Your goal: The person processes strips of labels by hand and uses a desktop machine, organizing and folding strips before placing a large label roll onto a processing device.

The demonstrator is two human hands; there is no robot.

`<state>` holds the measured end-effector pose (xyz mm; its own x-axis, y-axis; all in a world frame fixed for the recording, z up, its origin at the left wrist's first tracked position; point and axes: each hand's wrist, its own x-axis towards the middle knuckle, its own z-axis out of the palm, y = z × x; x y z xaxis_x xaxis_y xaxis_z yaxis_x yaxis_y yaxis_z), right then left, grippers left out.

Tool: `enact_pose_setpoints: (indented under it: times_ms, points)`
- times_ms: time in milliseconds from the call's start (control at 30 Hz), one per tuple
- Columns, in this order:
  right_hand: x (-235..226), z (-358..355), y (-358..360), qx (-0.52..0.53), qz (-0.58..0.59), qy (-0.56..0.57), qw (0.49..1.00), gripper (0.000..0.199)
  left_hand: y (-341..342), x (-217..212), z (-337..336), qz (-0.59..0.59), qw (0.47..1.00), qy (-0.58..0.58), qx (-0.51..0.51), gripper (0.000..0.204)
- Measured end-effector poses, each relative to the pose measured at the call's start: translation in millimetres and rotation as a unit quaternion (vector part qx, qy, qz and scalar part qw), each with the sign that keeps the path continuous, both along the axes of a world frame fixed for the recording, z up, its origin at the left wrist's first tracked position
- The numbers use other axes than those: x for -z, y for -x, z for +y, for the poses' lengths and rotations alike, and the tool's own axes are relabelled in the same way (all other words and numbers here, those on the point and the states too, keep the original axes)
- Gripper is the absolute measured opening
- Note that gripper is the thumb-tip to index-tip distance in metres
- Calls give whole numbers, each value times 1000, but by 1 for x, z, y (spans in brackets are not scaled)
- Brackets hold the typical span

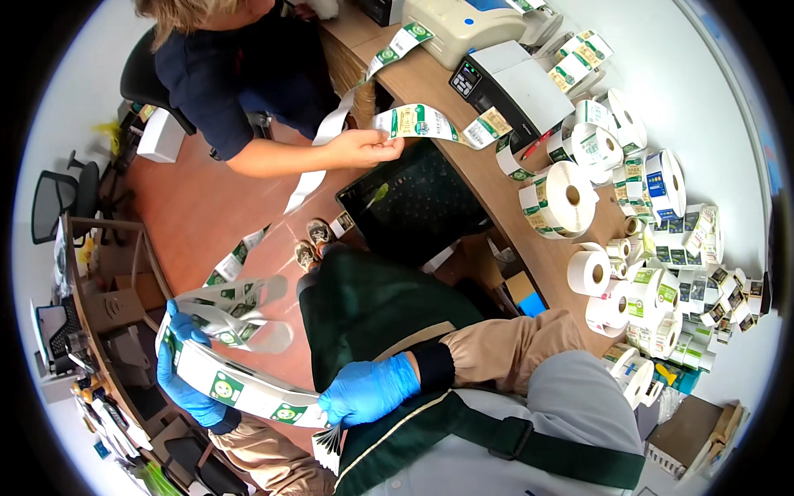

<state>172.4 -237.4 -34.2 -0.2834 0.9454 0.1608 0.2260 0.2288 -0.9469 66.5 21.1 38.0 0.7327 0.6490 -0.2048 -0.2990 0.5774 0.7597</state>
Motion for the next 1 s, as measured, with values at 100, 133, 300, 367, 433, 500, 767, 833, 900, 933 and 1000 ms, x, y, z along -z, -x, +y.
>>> enact_pose_setpoints:
  times_ms: [100, 133, 300, 367, 433, 500, 767, 833, 900, 933, 1000]
  points:
    - [-5, 3, -3, 13, 1, 3, 1000, 14, 0, -11, 0, 26, 995, -66, -69, 55]
    - [-7, 3, -2, 5, -31, 11, 999, 14, 9, -9, 2, 45, 988, -98, -108, 59]
    - [-3, -2, 2, -24, -103, 40, 994, 15, 20, -17, 16, -279, 946, -47, 157, 73]
    - [-3, -4, 2, -13, -109, 42, 993, 15, 10, -29, 12, -218, 972, -54, 64, 70]
    - [-3, -5, 2, 11, -100, 33, 994, 15, 4, -48, 23, -200, 975, -27, 92, 67]
    - [-5, -6, 3, 33, -89, 45, 994, 15, -2, -66, 25, -204, 973, -6, 111, 67]
    - [3, -3, -41, 245, -181, 47, 951, 24, -15, -123, 7, -260, 953, -116, 101, 72]
    - [2, -8, -55, 275, -206, 71, 936, 24, -23, -120, -2, -252, 946, -186, 87, 75]
    - [11, -20, -62, 288, -220, 66, 929, 24, -23, -113, -4, -273, 940, -189, 83, 80]
    - [14, -25, -66, 300, -229, 95, 921, 25, -22, -109, -8, -218, 943, -249, 11, 78]
    - [23, -37, -73, 312, -236, 61, 918, 25, -12, -95, 9, -155, 939, -305, -32, 77]
